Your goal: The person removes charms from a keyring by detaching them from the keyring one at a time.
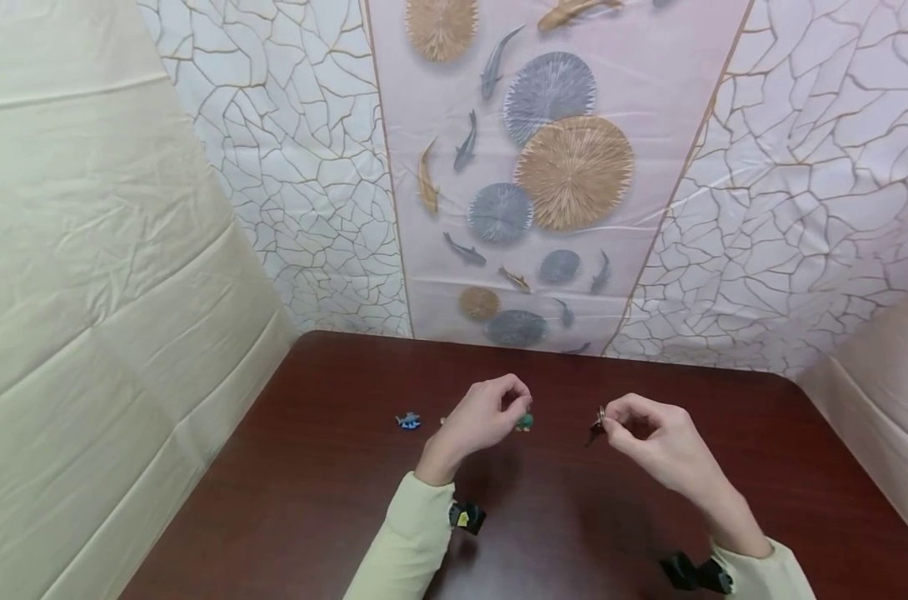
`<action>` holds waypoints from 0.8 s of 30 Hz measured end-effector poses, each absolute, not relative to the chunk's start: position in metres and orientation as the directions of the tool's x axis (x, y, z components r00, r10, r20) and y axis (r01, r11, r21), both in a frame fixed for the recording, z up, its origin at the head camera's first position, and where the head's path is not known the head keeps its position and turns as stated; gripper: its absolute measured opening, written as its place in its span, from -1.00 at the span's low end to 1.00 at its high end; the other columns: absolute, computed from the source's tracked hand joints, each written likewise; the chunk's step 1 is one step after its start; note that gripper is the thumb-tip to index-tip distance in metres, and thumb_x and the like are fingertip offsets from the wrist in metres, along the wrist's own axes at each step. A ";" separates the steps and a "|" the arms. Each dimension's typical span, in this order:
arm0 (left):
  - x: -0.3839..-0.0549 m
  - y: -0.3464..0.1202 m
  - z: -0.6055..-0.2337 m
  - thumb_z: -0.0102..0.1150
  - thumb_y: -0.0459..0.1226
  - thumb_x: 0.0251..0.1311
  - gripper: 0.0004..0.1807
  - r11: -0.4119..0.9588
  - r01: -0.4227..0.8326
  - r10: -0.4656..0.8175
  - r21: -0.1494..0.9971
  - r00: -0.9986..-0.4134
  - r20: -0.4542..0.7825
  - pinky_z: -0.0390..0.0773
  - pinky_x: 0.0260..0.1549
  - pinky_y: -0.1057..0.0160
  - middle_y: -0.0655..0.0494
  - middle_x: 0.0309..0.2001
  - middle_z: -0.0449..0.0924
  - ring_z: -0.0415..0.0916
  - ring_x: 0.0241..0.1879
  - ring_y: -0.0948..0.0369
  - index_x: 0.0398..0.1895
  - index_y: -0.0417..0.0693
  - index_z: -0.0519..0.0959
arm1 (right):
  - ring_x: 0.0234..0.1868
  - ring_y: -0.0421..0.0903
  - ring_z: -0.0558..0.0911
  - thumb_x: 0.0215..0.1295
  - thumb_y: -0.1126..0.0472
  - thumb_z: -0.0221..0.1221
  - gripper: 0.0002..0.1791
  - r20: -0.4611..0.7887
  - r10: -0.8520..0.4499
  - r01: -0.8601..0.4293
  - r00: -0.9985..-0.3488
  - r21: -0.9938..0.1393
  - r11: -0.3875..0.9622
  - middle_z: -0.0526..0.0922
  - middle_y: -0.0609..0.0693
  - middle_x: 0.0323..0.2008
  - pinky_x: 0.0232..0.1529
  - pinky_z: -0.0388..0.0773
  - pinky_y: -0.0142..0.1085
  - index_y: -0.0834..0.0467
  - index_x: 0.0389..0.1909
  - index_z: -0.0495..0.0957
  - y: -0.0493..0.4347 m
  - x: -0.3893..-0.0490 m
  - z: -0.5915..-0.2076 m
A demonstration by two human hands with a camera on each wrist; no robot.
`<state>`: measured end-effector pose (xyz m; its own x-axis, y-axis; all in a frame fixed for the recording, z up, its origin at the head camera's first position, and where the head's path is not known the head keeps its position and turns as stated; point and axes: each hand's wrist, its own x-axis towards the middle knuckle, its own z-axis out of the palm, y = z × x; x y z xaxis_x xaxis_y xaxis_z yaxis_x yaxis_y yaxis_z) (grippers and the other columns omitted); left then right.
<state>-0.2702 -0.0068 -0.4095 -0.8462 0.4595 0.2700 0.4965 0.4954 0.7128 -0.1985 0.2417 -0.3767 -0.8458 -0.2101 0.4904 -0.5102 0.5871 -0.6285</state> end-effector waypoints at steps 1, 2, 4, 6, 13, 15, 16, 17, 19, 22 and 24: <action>-0.272 -0.006 -0.414 0.04 -0.17 0.41 -0.84 0.498 0.487 0.464 0.717 -0.848 0.254 0.40 -0.45 0.41 0.27 -0.38 0.60 0.35 -0.56 0.37 -0.18 0.02 0.60 | -0.55 -0.36 0.46 0.14 0.43 0.27 -0.77 0.481 -0.214 -0.504 -0.850 -0.629 0.591 0.56 -0.25 -0.55 -0.52 0.36 -0.47 -0.01 -0.43 0.58 0.245 -0.199 -0.380; -0.275 -0.004 -0.418 0.04 -0.16 0.42 -0.84 0.502 0.479 0.470 0.720 -0.850 0.239 0.42 -0.45 0.42 0.28 -0.39 0.60 0.37 -0.55 0.38 -0.18 0.02 0.59 | -0.55 -0.36 0.46 0.13 0.43 0.27 -0.76 0.472 -0.218 -0.499 -0.854 -0.626 0.599 0.56 -0.25 -0.55 -0.53 0.36 -0.47 -0.01 -0.43 0.58 0.248 -0.199 -0.383; -0.278 -0.002 -0.426 0.03 -0.17 0.42 -0.84 0.507 0.463 0.482 0.727 -0.851 0.206 0.44 -0.42 0.42 0.28 -0.40 0.60 0.41 -0.51 0.40 -0.17 -0.01 0.59 | -0.55 -0.36 0.45 0.12 0.44 0.26 -0.76 0.455 -0.228 -0.490 -0.861 -0.620 0.613 0.56 -0.25 -0.55 -0.54 0.35 -0.47 -0.02 -0.43 0.58 0.255 -0.199 -0.389; -0.281 0.001 -0.433 0.04 -0.18 0.42 -0.85 0.517 0.450 0.495 0.728 -0.851 0.175 0.46 -0.40 0.43 0.28 -0.40 0.60 0.45 -0.47 0.43 -0.17 -0.01 0.58 | -0.56 -0.37 0.45 0.11 0.44 0.26 -0.75 0.438 -0.241 -0.484 -0.866 -0.612 0.626 0.56 -0.26 -0.54 -0.55 0.34 -0.46 -0.02 -0.42 0.58 0.261 -0.199 -0.395; -0.287 0.009 -0.453 0.06 -0.20 0.40 -0.89 0.560 0.414 0.516 0.718 -0.852 0.089 0.44 -0.37 0.43 0.30 -0.37 0.58 0.43 -0.46 0.41 -0.21 0.05 0.57 | -0.59 -0.41 0.41 0.03 0.45 0.26 -0.70 0.398 -0.262 -0.465 -0.879 -0.591 0.660 0.46 -0.31 -0.61 -0.59 0.33 -0.48 -0.07 -0.46 0.54 0.278 -0.198 -0.415; -0.289 0.010 -0.458 0.07 -0.21 0.39 -0.91 0.564 0.403 0.513 0.720 -0.855 0.077 0.44 -0.38 0.43 0.29 -0.37 0.58 0.42 -0.46 0.40 -0.23 0.06 0.57 | -0.61 -0.41 0.42 0.02 0.45 0.25 -0.71 0.386 -0.265 -0.457 -0.884 -0.589 0.666 0.46 -0.31 -0.63 -0.60 0.34 -0.47 -0.05 -0.45 0.54 0.282 -0.198 -0.421; -0.290 0.010 -0.460 0.07 -0.21 0.39 -0.91 0.566 0.397 0.511 0.723 -0.857 0.071 0.44 -0.39 0.42 0.29 -0.37 0.57 0.42 -0.47 0.39 -0.24 0.06 0.57 | -0.61 -0.41 0.42 0.02 0.45 0.25 -0.71 0.376 -0.265 -0.450 -0.888 -0.591 0.670 0.46 -0.31 -0.63 -0.61 0.34 -0.46 -0.05 -0.45 0.55 0.285 -0.198 -0.423; -0.291 0.009 -0.461 0.07 -0.21 0.39 -0.91 0.566 0.392 0.508 0.725 -0.858 0.067 0.44 -0.40 0.42 0.28 -0.37 0.57 0.42 -0.47 0.38 -0.24 0.06 0.57 | -0.62 -0.40 0.43 0.02 0.46 0.24 -0.72 0.366 -0.264 -0.443 -0.892 -0.593 0.673 0.46 -0.31 -0.63 -0.61 0.35 -0.46 -0.04 -0.45 0.56 0.287 -0.198 -0.426; -0.293 0.009 -0.465 0.07 -0.22 0.40 -0.91 0.569 0.385 0.505 0.727 -0.861 0.062 0.43 -0.42 0.41 0.28 -0.38 0.56 0.41 -0.49 0.37 -0.25 0.06 0.57 | -0.63 -0.39 0.43 0.03 0.45 0.24 -0.73 0.347 -0.262 -0.427 -0.900 -0.594 0.682 0.46 -0.31 -0.63 -0.63 0.36 -0.44 -0.03 -0.44 0.57 0.290 -0.198 -0.430; -0.295 0.010 -0.469 0.07 -0.21 0.40 -0.90 0.578 0.383 0.502 0.721 -0.863 0.056 0.43 -0.44 0.41 0.28 -0.38 0.57 0.41 -0.50 0.37 -0.27 0.06 0.57 | -0.64 -0.39 0.43 0.03 0.46 0.23 -0.73 0.319 -0.257 -0.404 -0.912 -0.599 0.691 0.46 -0.30 -0.63 -0.65 0.37 -0.42 -0.02 -0.45 0.56 0.294 -0.198 -0.435; -0.296 0.012 -0.473 0.07 -0.21 0.40 -0.90 0.594 0.387 0.497 0.706 -0.866 0.056 0.43 -0.44 0.42 0.30 -0.40 0.57 0.41 -0.51 0.38 -0.28 0.08 0.57 | -0.64 -0.39 0.44 0.04 0.45 0.22 -0.74 0.303 -0.253 -0.391 -0.919 -0.601 0.697 0.46 -0.30 -0.63 -0.65 0.36 -0.42 -0.02 -0.45 0.55 0.297 -0.199 -0.438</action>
<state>-0.2964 0.0121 -0.4726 -0.8659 0.4970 0.0565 0.3868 0.5937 0.7056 -0.1987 0.2966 -0.4381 -0.9185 -0.2534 0.3035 -0.3909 0.6974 -0.6007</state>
